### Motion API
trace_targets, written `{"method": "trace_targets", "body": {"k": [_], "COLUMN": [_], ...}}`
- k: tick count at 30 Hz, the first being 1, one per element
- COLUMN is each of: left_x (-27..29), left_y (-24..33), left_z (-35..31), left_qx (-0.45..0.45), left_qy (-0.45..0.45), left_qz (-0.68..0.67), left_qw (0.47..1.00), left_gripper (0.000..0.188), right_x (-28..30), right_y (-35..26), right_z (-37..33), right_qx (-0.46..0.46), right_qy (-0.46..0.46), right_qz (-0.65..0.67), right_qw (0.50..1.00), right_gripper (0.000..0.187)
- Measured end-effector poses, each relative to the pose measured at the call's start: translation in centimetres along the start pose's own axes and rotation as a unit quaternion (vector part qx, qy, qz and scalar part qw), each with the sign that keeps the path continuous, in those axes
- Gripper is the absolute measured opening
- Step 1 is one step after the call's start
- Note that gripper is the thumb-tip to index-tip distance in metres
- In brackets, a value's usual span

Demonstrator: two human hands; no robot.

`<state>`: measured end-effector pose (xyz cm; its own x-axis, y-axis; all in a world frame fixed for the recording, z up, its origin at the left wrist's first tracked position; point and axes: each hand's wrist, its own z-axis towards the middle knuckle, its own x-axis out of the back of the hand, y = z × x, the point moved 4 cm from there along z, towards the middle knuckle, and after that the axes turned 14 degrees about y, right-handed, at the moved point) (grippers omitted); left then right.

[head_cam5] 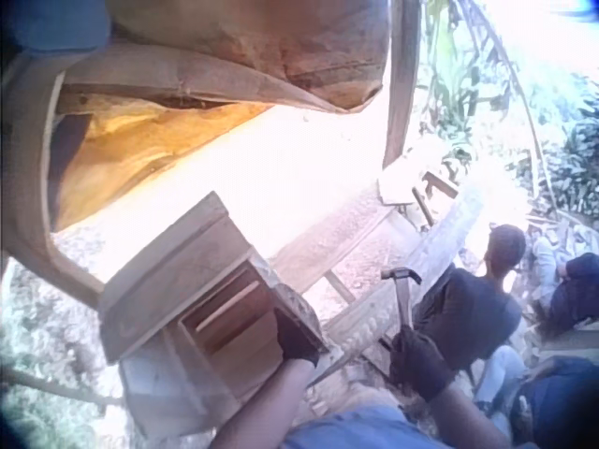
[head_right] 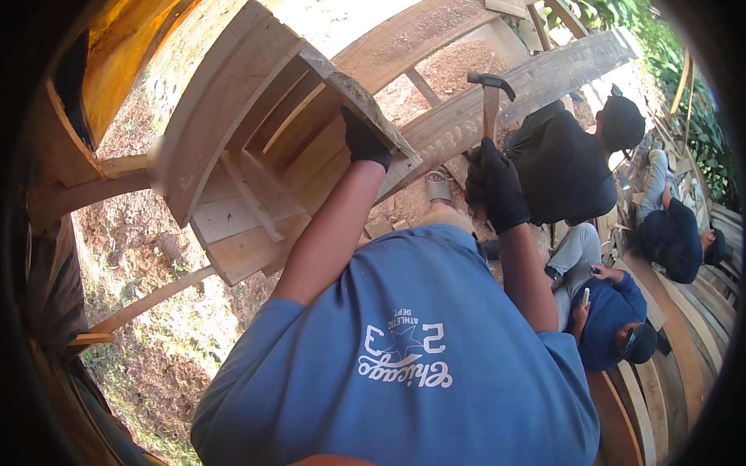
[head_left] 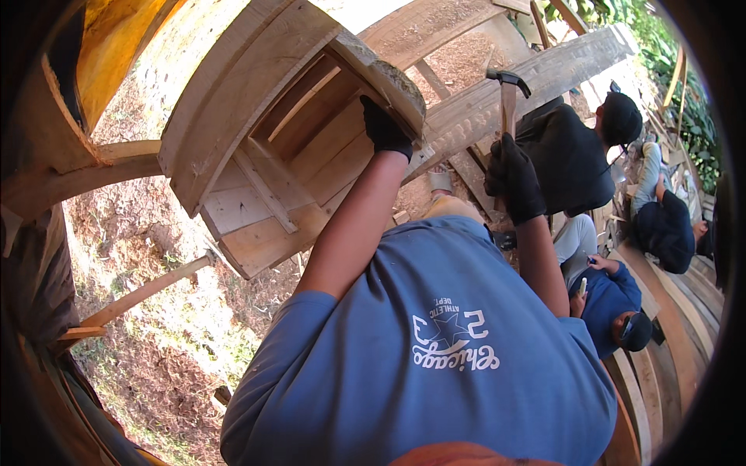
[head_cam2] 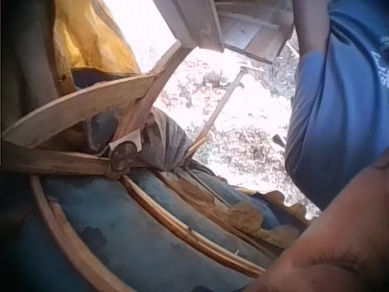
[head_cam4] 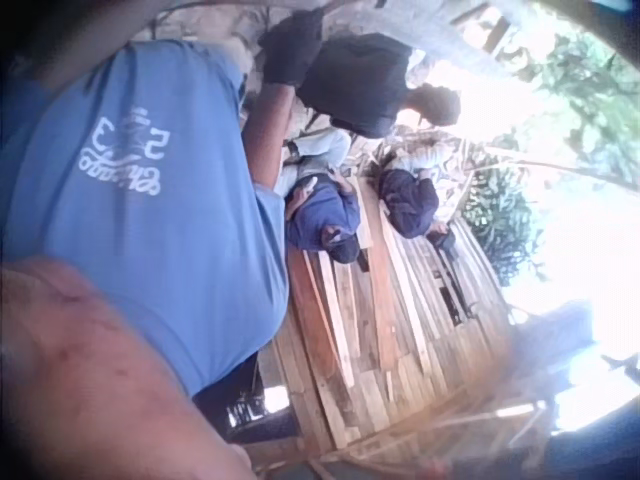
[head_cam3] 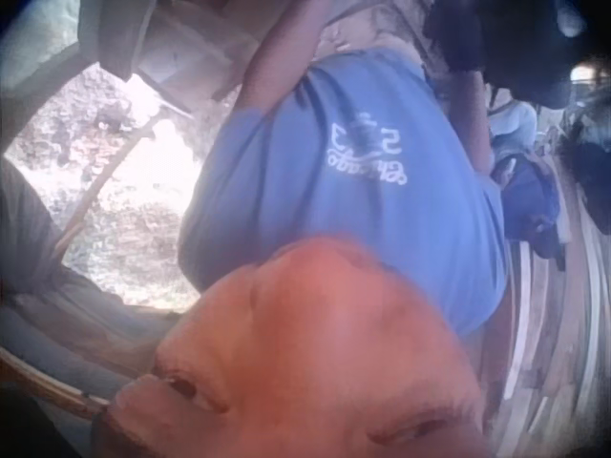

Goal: The person nails wooden planks together to assemble a wooden box-like structure using a hammer.

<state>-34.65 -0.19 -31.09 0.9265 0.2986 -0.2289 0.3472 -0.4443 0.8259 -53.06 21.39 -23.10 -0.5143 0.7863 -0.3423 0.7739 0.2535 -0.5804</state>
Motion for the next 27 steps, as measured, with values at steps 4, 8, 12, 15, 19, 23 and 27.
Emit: {"method": "trace_targets", "body": {"k": [4, 8, 12, 15, 19, 23, 27], "left_x": [-1.2, -0.8, -0.9, -1.2, 1.9, 0.6, 0.0], "left_y": [-0.2, -1.1, 0.3, 3.4, -0.7, -1.9, -0.3], "left_z": [0.5, 2.0, 0.2, -4.1, -0.8, -0.1, -2.2], "left_qx": [0.046, 0.037, 0.064, 0.110, 0.095, 0.157, 0.084], "left_qy": [-0.012, -0.065, -0.052, -0.005, 0.054, -0.012, -0.037], "left_qz": [-0.063, -0.140, -0.132, -0.077, -0.015, -0.071, -0.009], "left_qw": [0.997, 0.987, 0.988, 0.991, 0.994, 0.985, 0.996], "left_gripper": [0.071, 0.072, 0.069, 0.069, 0.075, 0.075, 0.073], "right_x": [-3.2, -3.3, -2.6, -1.4, -3.4, -2.5, 1.1], "right_y": [4.3, 1.9, 0.3, -0.2, 1.1, 2.4, 0.2], "right_z": [-3.4, -2.9, -3.1, -2.6, -2.9, -2.4, -1.1], "right_qx": [-0.096, -0.079, -0.030, -0.009, -0.045, -0.191, -0.079], "right_qy": [-0.064, -0.051, -0.014, 0.019, -0.009, -0.088, -0.031], "right_qz": [-0.208, -0.164, -0.063, -0.026, -0.159, -0.178, -0.056], "right_qw": [0.971, 0.982, 0.997, 0.999, 0.986, 0.961, 0.995], "right_gripper": [0.036, 0.037, 0.037, 0.037, 0.036, 0.035, 0.043]}}
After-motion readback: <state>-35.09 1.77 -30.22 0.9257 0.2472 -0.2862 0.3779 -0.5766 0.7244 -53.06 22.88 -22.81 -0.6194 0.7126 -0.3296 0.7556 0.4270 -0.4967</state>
